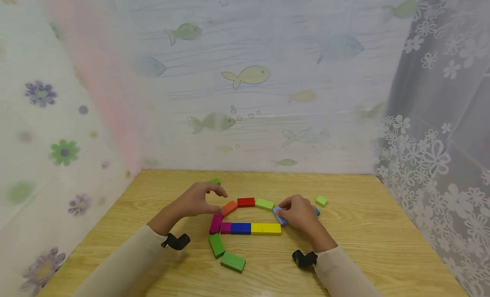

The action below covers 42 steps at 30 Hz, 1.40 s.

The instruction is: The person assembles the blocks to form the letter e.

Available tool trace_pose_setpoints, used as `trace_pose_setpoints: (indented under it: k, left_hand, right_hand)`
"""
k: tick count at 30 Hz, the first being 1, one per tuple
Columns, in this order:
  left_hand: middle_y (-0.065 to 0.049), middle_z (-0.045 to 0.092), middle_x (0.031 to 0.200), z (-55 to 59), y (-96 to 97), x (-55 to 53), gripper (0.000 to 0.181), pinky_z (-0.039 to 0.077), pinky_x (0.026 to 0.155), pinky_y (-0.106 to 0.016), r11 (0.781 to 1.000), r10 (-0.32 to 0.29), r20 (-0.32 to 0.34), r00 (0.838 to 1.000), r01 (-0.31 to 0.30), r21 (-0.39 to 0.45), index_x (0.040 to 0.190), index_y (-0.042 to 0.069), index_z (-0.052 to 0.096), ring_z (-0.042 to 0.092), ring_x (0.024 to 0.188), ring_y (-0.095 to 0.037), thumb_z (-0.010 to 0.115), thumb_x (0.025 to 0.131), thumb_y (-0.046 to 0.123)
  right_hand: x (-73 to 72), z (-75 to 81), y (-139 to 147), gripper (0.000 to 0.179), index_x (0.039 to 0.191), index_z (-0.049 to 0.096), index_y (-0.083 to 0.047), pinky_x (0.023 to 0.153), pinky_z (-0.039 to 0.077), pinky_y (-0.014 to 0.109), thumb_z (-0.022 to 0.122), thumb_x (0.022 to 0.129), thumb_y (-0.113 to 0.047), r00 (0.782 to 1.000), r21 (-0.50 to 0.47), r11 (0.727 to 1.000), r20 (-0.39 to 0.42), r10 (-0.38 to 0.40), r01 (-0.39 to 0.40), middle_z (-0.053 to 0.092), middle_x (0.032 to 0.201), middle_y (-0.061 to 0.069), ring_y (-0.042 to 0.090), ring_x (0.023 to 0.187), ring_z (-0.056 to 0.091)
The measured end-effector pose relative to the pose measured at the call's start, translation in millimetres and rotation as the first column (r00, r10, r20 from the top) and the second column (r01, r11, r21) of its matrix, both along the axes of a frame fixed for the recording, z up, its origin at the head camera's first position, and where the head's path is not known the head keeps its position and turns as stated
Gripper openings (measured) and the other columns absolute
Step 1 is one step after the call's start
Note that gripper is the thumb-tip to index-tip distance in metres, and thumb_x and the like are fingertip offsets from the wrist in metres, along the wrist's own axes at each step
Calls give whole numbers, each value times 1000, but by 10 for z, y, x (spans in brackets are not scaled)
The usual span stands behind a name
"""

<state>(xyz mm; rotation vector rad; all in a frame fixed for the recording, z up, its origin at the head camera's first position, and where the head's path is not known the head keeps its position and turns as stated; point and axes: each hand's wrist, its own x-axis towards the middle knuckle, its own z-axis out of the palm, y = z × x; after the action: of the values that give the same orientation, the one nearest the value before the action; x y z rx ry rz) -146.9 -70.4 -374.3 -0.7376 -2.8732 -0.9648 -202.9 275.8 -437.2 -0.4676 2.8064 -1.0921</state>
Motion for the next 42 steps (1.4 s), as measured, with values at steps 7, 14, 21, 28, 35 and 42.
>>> trace_pose_setpoints:
  k: [7,14,21,28,35,42]
  left_hand:
    - [0,69,130,-19,-74,-128,43,50,104,-55,998,65,-28,997,-65,-3,123,22,71,60,126,-29,88,84,29]
    - [-2,65,138,-93,-137,-274,53,49,107,-53,988,154,-39,987,-153,30,133,17,68,58,132,-32,87,85,28]
    - [-10,63,140,-194,-214,-454,57,47,107,-58,963,253,-13,967,-250,102,138,16,64,55,133,-38,86,87,29]
    - [-16,58,146,-279,-275,-596,58,48,106,-58,915,369,60,927,-374,150,142,15,61,52,137,-38,84,89,25]
    - [-15,57,148,-380,-298,-669,56,49,107,-53,880,432,101,896,-444,170,145,9,58,53,137,-35,78,94,21]
    - [-18,53,152,-521,-317,-687,57,46,112,-51,848,481,155,863,-503,169,149,6,52,50,141,-36,73,97,15]
  right_hand:
    - [3,0,7,24,112,79,-10,75,57,34,76,94,-26,1000,-8,1000,2,4,-4,76,99,0,14,88,68]
    - [3,7,7,24,112,79,-10,74,56,32,76,94,-26,1000,-4,1000,-4,9,-9,76,98,0,13,86,67]
    - [3,7,8,24,111,79,-9,74,55,32,77,94,-26,1000,-3,1000,-5,3,-3,76,97,0,13,85,66]
    - [9,13,6,24,112,79,-9,74,56,32,76,94,-26,1000,-3,1000,-1,1,-1,76,98,0,13,86,66]
    - [-3,9,7,24,111,79,-10,74,55,32,76,94,-26,1000,-6,1000,-9,6,-6,76,97,-1,13,85,66]
    - [-14,-4,6,23,111,79,-11,74,55,32,76,94,-26,1000,-9,1000,-11,5,-5,76,97,-1,12,86,67]
